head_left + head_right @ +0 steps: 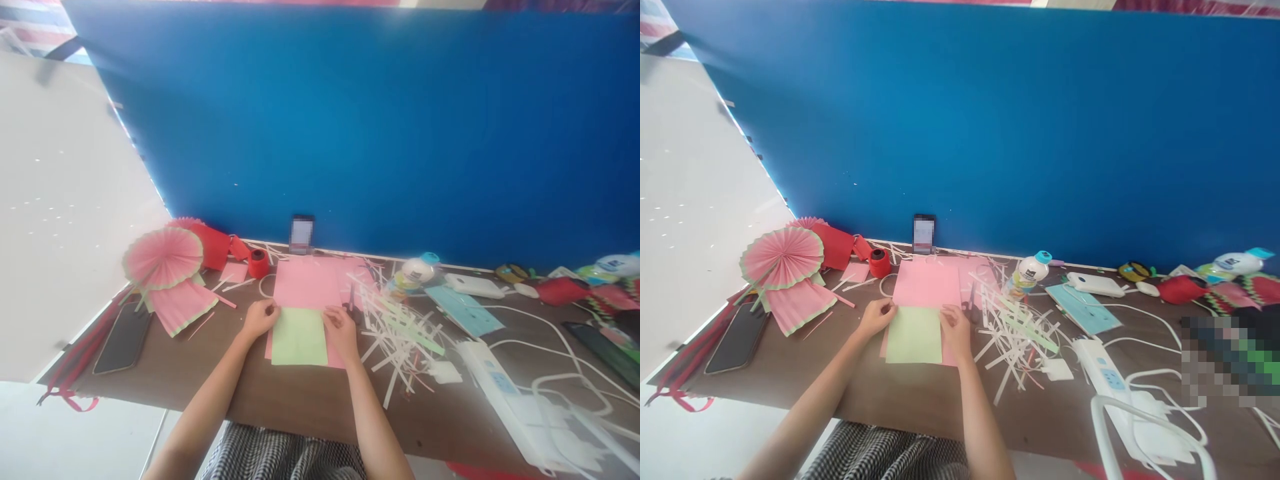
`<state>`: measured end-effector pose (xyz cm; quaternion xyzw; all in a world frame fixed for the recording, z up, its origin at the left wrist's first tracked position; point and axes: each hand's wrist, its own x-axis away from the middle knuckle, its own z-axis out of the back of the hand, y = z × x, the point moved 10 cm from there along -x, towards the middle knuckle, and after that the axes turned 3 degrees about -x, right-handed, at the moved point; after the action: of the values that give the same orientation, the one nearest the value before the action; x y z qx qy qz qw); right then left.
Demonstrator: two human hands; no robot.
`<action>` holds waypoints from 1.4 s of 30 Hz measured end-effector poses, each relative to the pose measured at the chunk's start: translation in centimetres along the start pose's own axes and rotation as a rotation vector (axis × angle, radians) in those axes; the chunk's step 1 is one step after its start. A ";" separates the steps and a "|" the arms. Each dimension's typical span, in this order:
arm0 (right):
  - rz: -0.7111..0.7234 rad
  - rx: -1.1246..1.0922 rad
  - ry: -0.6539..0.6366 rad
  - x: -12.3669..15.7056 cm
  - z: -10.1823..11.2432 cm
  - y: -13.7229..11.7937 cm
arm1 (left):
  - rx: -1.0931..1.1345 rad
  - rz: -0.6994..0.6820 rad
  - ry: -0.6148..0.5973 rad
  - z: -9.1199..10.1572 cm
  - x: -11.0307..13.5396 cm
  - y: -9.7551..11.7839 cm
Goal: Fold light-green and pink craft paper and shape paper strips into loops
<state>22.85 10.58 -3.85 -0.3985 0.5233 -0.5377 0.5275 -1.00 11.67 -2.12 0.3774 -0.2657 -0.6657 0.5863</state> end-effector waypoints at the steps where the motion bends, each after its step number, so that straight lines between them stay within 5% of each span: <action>1: -0.003 0.012 0.009 0.0 0.1 0.1 | -0.012 0.006 0.003 0.0 0.0 -0.1; 21: -0.006 0.081 -0.024 0.2 -0.5 0.4 | -0.119 -0.055 0.028 0.4 -0.3 0.0; 42: 0.026 0.075 -0.182 0.5 -2.0 -1.0 | 0.335 -0.037 -0.107 -1.7 -0.3 0.4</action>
<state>20.70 10.30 -3.14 -0.4189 0.4577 -0.5117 0.5943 0.58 12.02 -2.73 0.4388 -0.3967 -0.6417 0.4882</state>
